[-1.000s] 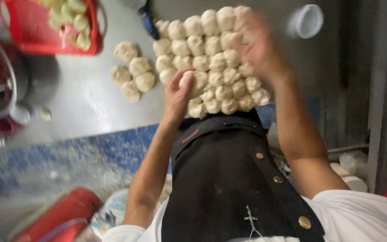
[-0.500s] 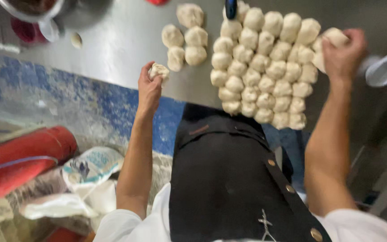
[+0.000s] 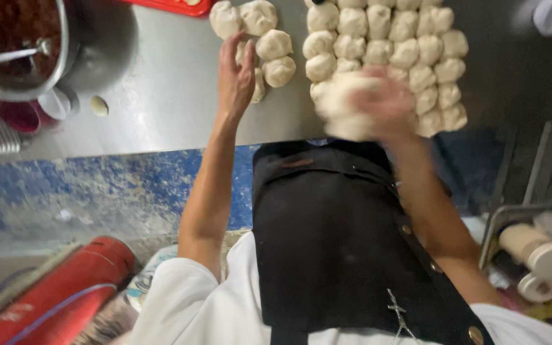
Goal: The person prepares siopao by flattening pieces of dough, scooping a meat filling and a piece of boiled egg into the center, and pleating the dough around the filling to seal it.
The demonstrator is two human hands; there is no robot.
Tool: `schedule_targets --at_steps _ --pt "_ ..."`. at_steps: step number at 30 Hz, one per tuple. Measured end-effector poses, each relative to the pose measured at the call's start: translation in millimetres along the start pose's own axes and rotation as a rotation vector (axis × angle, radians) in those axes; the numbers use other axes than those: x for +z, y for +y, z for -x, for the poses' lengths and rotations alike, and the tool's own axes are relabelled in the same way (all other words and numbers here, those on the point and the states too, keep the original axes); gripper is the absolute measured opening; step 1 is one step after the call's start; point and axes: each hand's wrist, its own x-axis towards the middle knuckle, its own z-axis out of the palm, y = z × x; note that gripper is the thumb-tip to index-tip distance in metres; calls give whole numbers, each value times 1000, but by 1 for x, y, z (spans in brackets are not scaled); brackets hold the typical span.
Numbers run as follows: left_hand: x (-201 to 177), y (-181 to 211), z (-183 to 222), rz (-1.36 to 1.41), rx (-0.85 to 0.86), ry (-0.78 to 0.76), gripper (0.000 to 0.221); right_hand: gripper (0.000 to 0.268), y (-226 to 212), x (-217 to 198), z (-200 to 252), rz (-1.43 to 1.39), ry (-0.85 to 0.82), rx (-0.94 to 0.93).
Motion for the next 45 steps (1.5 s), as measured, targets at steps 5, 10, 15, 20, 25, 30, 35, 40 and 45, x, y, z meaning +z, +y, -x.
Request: schedule_targets --at_steps 5,10,15,20,25,30,35,40,45 --pt "-10 -11 31 116 -107 -75 40 68 -25 63 -6 318 -171 -6" --pt "-29 -13 38 190 -156 -63 41 36 48 -32 -30 0 31 186" --pt "-20 12 53 224 -264 -75 39 35 190 -143 -33 522 403 245" --pt "28 36 65 255 -247 -119 37 34 245 -130 -15 714 443 -11" --pt "106 81 75 320 -324 -262 35 38 231 -140 -19 330 376 -41" --pt "181 157 76 502 -265 -540 45 29 131 -175 -1 60 243 47" --pt "226 230 56 792 -239 -699 69 27 45 -177 3 -115 173 -42" --pt "234 236 52 834 -361 -636 75 28 20 -199 19 -269 405 111" --pt "232 225 57 1043 -511 -739 76 21 28 -214 31 -625 318 49"
